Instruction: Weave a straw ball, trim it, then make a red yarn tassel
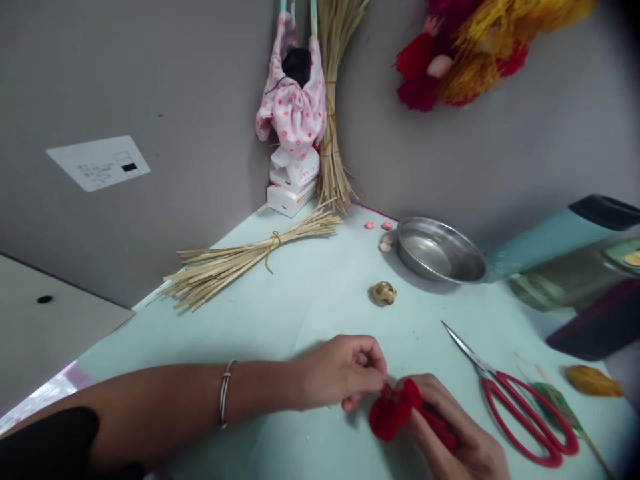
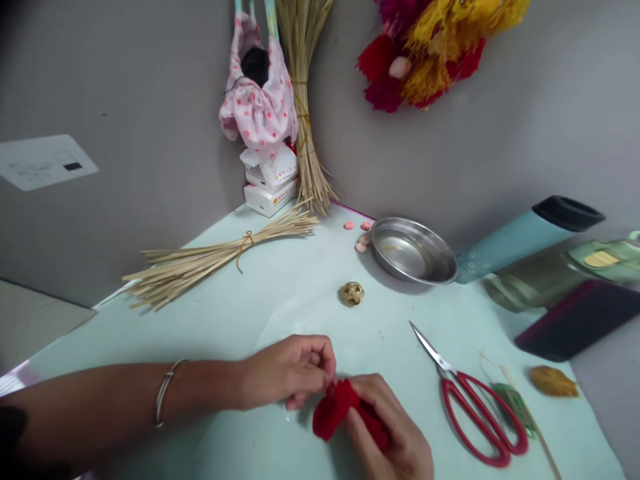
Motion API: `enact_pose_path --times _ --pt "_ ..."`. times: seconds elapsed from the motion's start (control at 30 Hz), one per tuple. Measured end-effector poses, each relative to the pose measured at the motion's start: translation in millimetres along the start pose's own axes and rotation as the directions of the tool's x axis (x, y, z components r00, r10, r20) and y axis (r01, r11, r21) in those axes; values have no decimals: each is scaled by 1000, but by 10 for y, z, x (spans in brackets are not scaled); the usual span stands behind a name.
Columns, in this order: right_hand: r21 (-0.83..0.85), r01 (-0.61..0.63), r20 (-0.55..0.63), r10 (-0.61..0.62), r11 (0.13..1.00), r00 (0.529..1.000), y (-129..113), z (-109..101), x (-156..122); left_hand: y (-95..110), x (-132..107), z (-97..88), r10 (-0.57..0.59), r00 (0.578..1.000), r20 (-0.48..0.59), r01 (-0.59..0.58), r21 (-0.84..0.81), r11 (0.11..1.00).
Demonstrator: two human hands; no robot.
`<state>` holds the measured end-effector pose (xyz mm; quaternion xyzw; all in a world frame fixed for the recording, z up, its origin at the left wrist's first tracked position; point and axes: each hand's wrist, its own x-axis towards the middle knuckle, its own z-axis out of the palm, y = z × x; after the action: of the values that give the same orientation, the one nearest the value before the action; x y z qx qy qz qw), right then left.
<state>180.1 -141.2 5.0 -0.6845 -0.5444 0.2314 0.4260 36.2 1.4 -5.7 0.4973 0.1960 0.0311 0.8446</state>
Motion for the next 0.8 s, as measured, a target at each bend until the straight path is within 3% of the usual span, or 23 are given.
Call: enact_pose_path --times 0.1,0.2,0.27,0.37,0.5,0.6,0.8 --pt "153 -182 11 183 971 983 -39 43 18 3 11 6 -57 998 20 59 -156 986" --pt "205 -227 -46 241 952 970 -46 67 7 27 9 0 -127 991 35 131 -292 947" --pt "157 -149 -89 165 976 982 -35 63 -1 37 15 -23 -130 991 37 135 -298 945" --pt "-55 70 0 -70 996 998 15 28 -11 26 36 -57 -59 998 4 58 -242 968" --pt "-363 381 160 -346 850 925 112 6 -39 0 49 -48 19 998 -57 -26 -120 992" --pt "-448 436 172 -403 781 899 145 35 -72 4 38 -19 47 995 -93 -54 -71 996" --pt "-464 445 172 -416 766 893 102 67 -81 10 11 10 78 988 -131 -82 -25 996"
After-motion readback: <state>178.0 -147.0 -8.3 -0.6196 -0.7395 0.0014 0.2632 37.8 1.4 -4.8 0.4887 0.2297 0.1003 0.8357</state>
